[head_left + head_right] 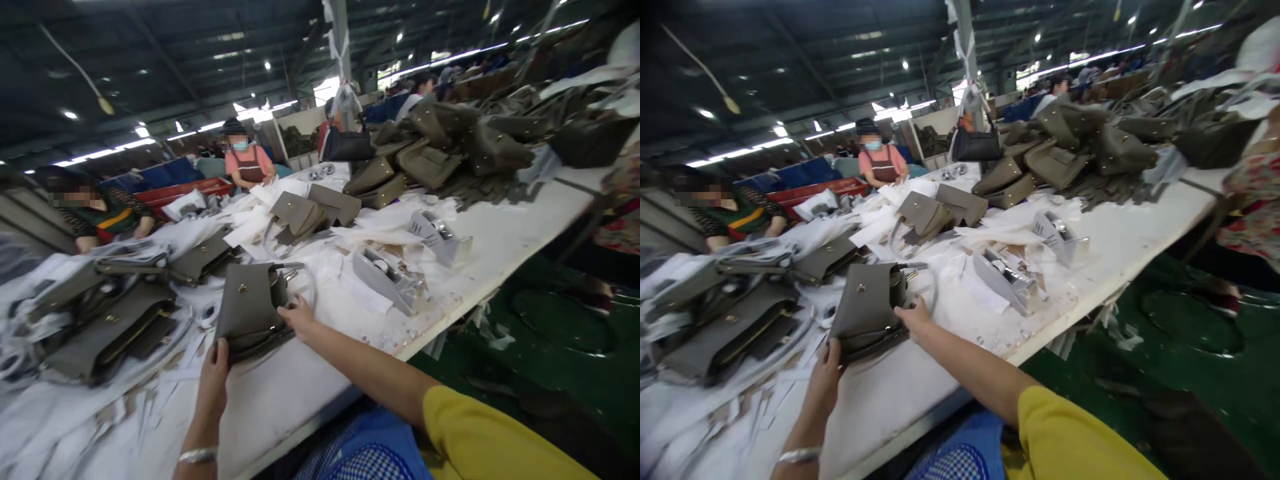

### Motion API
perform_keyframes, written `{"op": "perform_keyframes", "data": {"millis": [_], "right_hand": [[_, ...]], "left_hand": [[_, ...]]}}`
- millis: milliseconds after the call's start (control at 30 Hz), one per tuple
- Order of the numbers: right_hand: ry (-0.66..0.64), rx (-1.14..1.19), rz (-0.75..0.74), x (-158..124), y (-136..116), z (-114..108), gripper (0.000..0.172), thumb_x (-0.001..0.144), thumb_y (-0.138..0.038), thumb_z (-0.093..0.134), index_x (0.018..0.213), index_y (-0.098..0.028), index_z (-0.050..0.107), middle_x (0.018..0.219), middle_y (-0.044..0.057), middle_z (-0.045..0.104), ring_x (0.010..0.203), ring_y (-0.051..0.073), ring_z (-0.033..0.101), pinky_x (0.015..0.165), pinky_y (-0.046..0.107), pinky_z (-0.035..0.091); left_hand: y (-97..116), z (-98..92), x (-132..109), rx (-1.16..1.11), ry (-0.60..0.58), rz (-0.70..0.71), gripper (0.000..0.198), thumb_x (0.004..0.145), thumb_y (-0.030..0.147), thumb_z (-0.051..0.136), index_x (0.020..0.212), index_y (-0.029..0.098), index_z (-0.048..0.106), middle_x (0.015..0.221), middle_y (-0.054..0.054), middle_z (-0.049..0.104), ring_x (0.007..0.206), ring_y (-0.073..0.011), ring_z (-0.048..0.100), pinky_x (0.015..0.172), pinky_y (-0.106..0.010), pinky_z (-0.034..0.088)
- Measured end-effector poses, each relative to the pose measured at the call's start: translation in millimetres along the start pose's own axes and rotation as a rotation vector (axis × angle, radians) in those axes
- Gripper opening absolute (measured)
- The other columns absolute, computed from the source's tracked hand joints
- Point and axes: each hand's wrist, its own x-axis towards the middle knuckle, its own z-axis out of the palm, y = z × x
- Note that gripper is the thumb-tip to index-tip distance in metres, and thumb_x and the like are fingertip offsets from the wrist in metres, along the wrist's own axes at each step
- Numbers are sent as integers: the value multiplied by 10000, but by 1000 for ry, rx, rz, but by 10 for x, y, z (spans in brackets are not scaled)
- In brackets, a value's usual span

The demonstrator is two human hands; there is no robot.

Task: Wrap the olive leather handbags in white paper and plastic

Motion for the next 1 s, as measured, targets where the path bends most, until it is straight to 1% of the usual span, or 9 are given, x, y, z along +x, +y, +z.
{"op": "perform_keyframes", "data": {"millis": [133,233,400,567,633,733,833,933,1000], "right_hand": [[-82,134,149,10,-135,61,223,899,-285,596,1059,-130,585,897,79,717,824,178,689,704,294,574],[-130,188,188,-120,-264,96,109,863,-212,609,946,-141,606,798,59,708,736,165,678,670,274,565],[-257,273,143,-733,-351,148,366,776,-164,645,1136,-204,593,1072,42,717,816,158,692,712,276,568],[-483,196,35,-1203,-392,84,431,835,-459,655,1167,-186,641,1148,66,705,993,222,677,909,379,529],[-517,137,-62,-1190,-419,31,503,836,-503,656,1228,-189,626,1161,68,707,1073,246,655,974,410,503],[-530,-112,-242,-935,-528,-157,578,789,-469,723,1293,-212,600,1193,53,704,1094,267,652,1002,439,498],[-514,-508,-446,-540,-772,-498,531,792,-433,717,1263,-201,641,1253,69,682,1172,288,618,1070,455,449],[-200,-823,-646,-307,-1042,-797,506,882,-402,607,1343,-193,593,1391,108,585,1315,299,509,1145,499,358],[-154,-913,-774,-350,-1122,-893,503,924,-413,554,1386,-216,556,1461,102,516,1371,286,446,1162,502,335]], "left_hand": [[71,57,-52,-107,26,-99,557,826,676,539,1227,293,593,1348,-82,592,1244,-273,546,860,-390,547],[95,3,-63,-165,59,-121,561,817,659,561,1243,294,595,1383,-76,564,1255,-271,530,839,-374,547],[194,-356,-54,-234,76,-143,598,782,612,601,1225,211,614,1240,-108,637,1079,-256,613,719,-314,550],[275,-618,-111,-241,98,-130,565,758,593,629,1149,185,652,1182,-91,661,1063,-258,612,704,-297,546],[225,-501,-310,-231,160,-129,565,789,593,582,1184,193,628,1260,-88,630,1161,-275,573,729,-298,550],[64,-148,-891,-228,229,-92,555,869,586,477,1316,261,532,1404,-51,549,1293,-268,503,832,-325,564],[-54,96,-1530,-217,72,24,545,896,550,509,1380,302,472,1452,-74,511,1286,-281,535,851,-373,594],[17,-9,-1768,-32,-204,128,416,937,541,444,1117,265,698,1292,-96,646,1151,-300,637,808,-399,620],[105,-220,-1666,193,-4,301,326,920,484,527,1102,285,711,1247,-69,675,1172,-287,622,980,-445,551]]}}
